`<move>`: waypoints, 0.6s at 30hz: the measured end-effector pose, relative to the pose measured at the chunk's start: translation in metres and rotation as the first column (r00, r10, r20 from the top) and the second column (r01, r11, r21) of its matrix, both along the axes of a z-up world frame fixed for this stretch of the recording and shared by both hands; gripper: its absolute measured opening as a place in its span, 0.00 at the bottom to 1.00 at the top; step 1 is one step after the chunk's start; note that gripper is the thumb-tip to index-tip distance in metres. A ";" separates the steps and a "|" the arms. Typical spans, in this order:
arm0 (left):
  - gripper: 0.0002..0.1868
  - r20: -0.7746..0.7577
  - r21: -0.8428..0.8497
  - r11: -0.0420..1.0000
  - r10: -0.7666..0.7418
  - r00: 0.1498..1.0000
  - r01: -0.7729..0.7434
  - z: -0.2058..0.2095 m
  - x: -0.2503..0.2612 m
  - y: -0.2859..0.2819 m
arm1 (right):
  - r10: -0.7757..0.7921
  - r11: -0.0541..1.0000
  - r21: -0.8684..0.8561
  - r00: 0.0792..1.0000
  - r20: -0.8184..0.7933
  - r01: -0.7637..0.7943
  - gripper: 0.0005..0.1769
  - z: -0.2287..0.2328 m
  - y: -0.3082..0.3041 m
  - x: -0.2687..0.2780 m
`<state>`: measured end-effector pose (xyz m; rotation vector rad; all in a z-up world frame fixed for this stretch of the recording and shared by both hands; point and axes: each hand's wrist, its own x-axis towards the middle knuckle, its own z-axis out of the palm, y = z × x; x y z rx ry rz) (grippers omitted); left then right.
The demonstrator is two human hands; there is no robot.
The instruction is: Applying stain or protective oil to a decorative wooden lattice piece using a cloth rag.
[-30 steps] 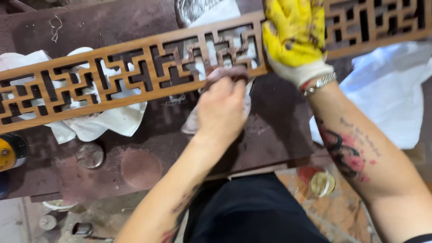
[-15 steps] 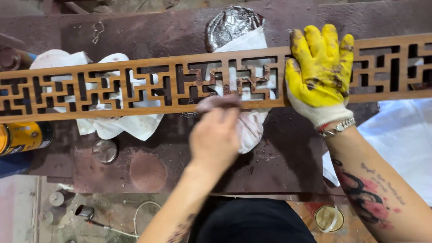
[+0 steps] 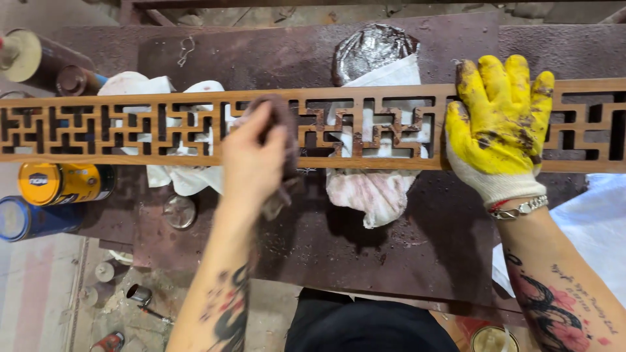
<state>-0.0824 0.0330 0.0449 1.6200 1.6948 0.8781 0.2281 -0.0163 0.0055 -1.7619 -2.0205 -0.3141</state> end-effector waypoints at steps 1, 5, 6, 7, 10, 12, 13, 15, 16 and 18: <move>0.26 -0.060 -0.016 1.000 -0.022 0.998 0.022 -0.007 0.007 0.006 | 0.004 1.000 0.002 1.000 0.014 -0.004 0.30 0.000 0.001 0.001; 0.27 -0.396 -0.072 0.997 -0.053 0.917 0.026 -0.016 0.027 0.016 | -0.016 0.999 0.040 1.000 0.012 0.015 0.27 0.002 -0.001 -0.004; 0.28 -0.431 -0.080 0.996 -0.070 0.900 0.039 -0.017 0.031 0.014 | -0.009 0.999 0.042 1.000 0.009 0.009 0.27 0.001 -0.001 -0.003; 0.29 -0.465 -0.089 0.995 -0.088 0.881 0.052 -0.018 0.036 0.012 | -0.003 0.999 0.044 1.000 0.007 0.003 0.28 0.001 0.000 -0.003; 0.16 -0.451 0.018 1.000 -0.013 0.893 0.024 -0.026 0.044 0.006 | -0.015 1.000 0.018 1.000 0.009 0.015 0.29 0.000 -0.001 -0.001; 0.12 -0.446 0.091 0.996 0.022 0.895 0.021 -0.033 0.052 0.015 | -0.014 0.999 0.041 0.999 0.035 0.012 0.28 0.005 0.002 -0.002; 0.09 -0.438 0.159 0.987 0.061 0.897 0.010 -0.038 0.055 0.017 | -0.005 0.998 0.059 0.998 0.061 0.002 0.28 0.008 0.002 -0.003; 0.11 -0.499 0.083 0.996 0.013 0.866 0.032 -0.029 0.051 0.009 | -0.007 1.000 0.030 0.998 0.066 0.005 0.29 0.006 -0.001 -0.003; 0.12 -0.542 0.028 0.998 -0.031 0.840 0.055 -0.024 0.053 0.012 | -0.014 1.000 0.025 0.996 0.087 0.012 0.30 0.006 0.003 0.002; 0.12 -0.562 -0.016 0.997 -0.070 0.824 0.074 -0.019 0.052 0.010 | -0.017 0.999 0.039 0.998 0.053 0.015 0.29 0.009 0.002 -0.002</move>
